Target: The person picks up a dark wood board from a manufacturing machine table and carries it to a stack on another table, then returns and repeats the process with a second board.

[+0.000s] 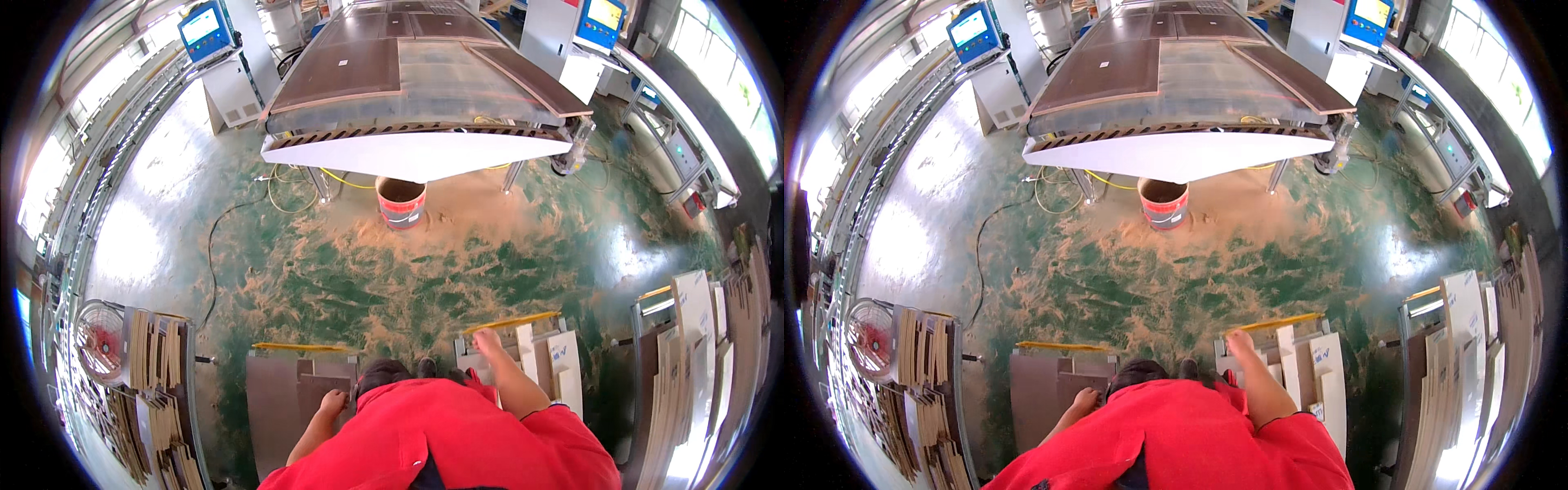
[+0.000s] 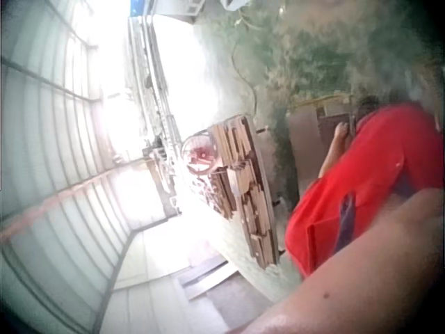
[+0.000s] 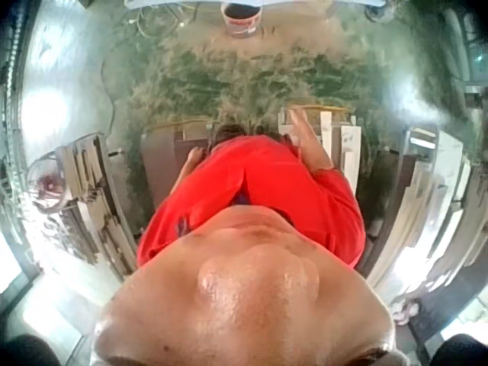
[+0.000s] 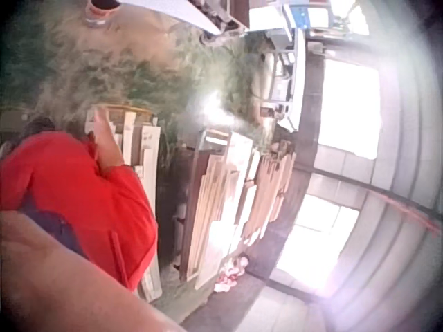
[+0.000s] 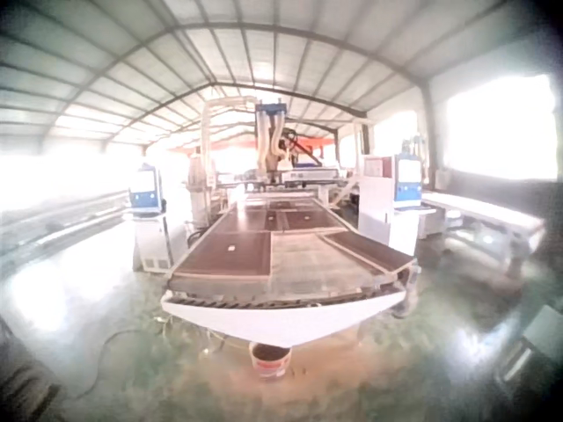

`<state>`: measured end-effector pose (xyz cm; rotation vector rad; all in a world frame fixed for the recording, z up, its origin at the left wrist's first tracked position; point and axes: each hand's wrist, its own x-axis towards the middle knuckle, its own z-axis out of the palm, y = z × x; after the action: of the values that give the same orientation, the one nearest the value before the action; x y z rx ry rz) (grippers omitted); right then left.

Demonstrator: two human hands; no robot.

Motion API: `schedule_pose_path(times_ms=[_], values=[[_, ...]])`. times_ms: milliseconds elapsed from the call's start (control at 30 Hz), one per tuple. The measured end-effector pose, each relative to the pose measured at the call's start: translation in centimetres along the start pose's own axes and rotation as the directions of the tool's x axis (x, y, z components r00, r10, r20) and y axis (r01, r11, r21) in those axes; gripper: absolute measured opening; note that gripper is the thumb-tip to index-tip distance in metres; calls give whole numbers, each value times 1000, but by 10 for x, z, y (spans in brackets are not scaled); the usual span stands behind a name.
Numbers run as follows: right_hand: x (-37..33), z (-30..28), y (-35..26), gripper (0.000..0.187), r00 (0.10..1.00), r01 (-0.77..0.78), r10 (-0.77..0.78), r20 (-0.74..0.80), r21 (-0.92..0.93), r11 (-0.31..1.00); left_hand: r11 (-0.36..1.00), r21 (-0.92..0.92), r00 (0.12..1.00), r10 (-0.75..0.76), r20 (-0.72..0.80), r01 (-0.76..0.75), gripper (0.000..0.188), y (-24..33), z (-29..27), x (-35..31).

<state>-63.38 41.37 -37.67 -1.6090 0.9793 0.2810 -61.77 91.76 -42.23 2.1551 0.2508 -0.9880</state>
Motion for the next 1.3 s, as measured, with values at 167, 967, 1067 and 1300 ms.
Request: schedule_pose_path(times_ms=[167, 967, 1067, 1300], values=[[56, 10, -59, 18, 998, 59, -62, 27, 95, 994, 991, 104, 994, 94, -54, -88, 35, 120, -21, 41], [231, -255, -322, 17, 854, 473, 63, -517, 820, 324, 995, -18, 995, 98, 35, -98, 20, 472, -152, 396], [285, -326, -382, 34, 803, 545, 62, -592, 773, 323, 992, -116, 999, 43, 16, -41, 20, 478, -129, 397], [375, -424, -479, 55, 841, 524, -60, -537, 782, 339, 534, 697, 878, 276, 391, -478, 15, 503, -77, 373]])
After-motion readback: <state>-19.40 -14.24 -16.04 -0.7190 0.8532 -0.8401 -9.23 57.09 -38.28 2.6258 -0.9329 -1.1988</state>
